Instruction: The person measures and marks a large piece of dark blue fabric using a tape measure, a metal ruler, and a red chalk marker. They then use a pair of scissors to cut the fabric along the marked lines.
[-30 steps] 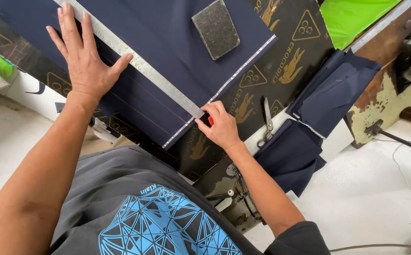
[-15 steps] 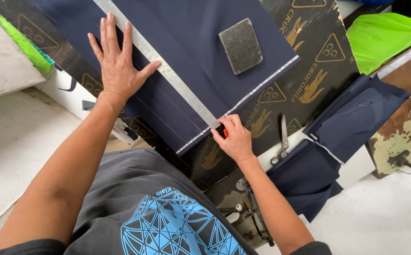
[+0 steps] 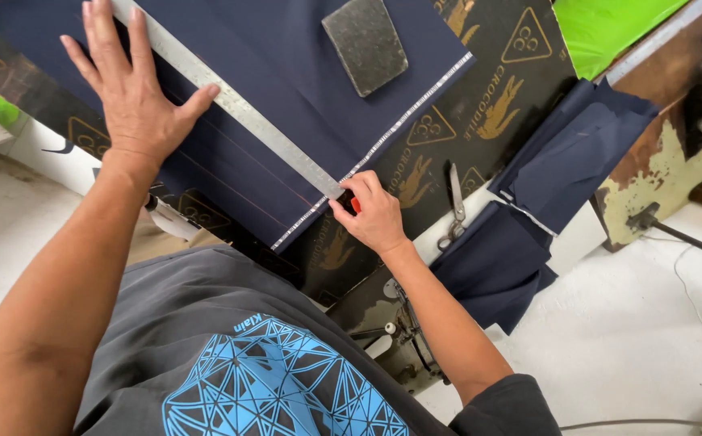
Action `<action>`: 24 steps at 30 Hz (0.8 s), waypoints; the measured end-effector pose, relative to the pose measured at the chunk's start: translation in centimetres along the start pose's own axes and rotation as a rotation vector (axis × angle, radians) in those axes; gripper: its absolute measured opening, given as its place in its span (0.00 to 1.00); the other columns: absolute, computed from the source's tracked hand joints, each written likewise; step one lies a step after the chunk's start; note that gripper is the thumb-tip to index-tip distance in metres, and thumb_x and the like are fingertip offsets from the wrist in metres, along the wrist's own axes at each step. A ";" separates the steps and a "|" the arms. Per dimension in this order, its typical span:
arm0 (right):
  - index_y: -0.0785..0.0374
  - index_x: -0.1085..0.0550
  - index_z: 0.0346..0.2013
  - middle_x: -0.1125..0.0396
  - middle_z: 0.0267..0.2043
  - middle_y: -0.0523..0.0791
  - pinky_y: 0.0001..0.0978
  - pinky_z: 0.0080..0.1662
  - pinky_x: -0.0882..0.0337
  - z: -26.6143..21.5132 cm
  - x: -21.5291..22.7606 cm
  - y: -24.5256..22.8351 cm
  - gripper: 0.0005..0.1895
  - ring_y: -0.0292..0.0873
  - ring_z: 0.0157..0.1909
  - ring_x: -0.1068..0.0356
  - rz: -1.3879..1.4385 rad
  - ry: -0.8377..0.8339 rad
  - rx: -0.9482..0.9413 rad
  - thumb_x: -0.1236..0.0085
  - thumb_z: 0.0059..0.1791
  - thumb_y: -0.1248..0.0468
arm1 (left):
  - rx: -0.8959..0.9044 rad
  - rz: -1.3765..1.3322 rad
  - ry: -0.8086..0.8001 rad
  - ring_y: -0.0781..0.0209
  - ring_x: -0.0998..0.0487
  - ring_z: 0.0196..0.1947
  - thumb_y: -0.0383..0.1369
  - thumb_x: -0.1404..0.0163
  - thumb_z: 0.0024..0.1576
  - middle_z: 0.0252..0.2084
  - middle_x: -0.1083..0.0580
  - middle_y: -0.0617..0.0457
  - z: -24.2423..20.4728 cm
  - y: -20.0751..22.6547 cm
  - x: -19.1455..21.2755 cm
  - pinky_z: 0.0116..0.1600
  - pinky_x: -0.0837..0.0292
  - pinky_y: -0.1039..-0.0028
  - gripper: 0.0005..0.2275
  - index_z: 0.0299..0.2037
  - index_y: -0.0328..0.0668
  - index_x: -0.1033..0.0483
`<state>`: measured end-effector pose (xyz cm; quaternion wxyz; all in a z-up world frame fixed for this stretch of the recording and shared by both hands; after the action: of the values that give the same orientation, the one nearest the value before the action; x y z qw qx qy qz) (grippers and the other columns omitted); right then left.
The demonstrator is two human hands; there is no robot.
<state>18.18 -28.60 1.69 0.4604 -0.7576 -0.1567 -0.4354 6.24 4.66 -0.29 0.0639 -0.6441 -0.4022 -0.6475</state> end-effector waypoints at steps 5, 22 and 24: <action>0.58 0.27 0.42 0.37 0.45 0.40 0.28 0.25 0.27 -0.1 0.1 -0.2 0.14 0.35 0.28 0.35 -0.010 0.015 0.022 0.33 0.47 0.57 | 0.005 0.015 -0.003 0.32 0.67 0.81 0.72 0.53 0.68 0.79 0.65 0.34 -0.2 -0.3 -0.4 0.78 0.77 0.31 0.49 0.82 0.40 0.56; 0.71 0.25 0.47 0.27 0.37 0.51 0.30 0.43 0.18 18.2 0.3 -9.0 0.15 0.47 0.38 0.19 1.006 -0.105 -0.629 0.44 0.46 0.69 | 0.042 0.040 0.000 0.36 0.66 0.80 0.69 0.55 0.63 0.80 0.63 0.36 0.0 -0.7 0.1 0.76 0.78 0.34 0.50 0.79 0.31 0.56; 0.66 0.24 0.38 0.27 0.27 0.47 0.25 0.26 0.23 22.7 -0.3 -11.4 0.12 0.38 0.25 0.23 0.824 -0.079 -0.432 0.42 0.46 0.61 | 0.032 0.041 0.006 0.36 0.65 0.80 0.69 0.55 0.62 0.80 0.62 0.35 0.1 -0.7 0.1 0.76 0.77 0.35 0.51 0.79 0.30 0.56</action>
<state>22.48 -3.60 3.40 0.4204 -0.8512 0.2340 -0.2096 5.88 5.25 -0.55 0.0887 -0.6494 -0.3989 -0.6413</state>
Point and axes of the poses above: each hand's wrist, its own z-axis towards the middle knuckle, its own x-axis out of the back of the hand, y = z × x, the point moved 7 cm from there along z, towards the middle knuckle
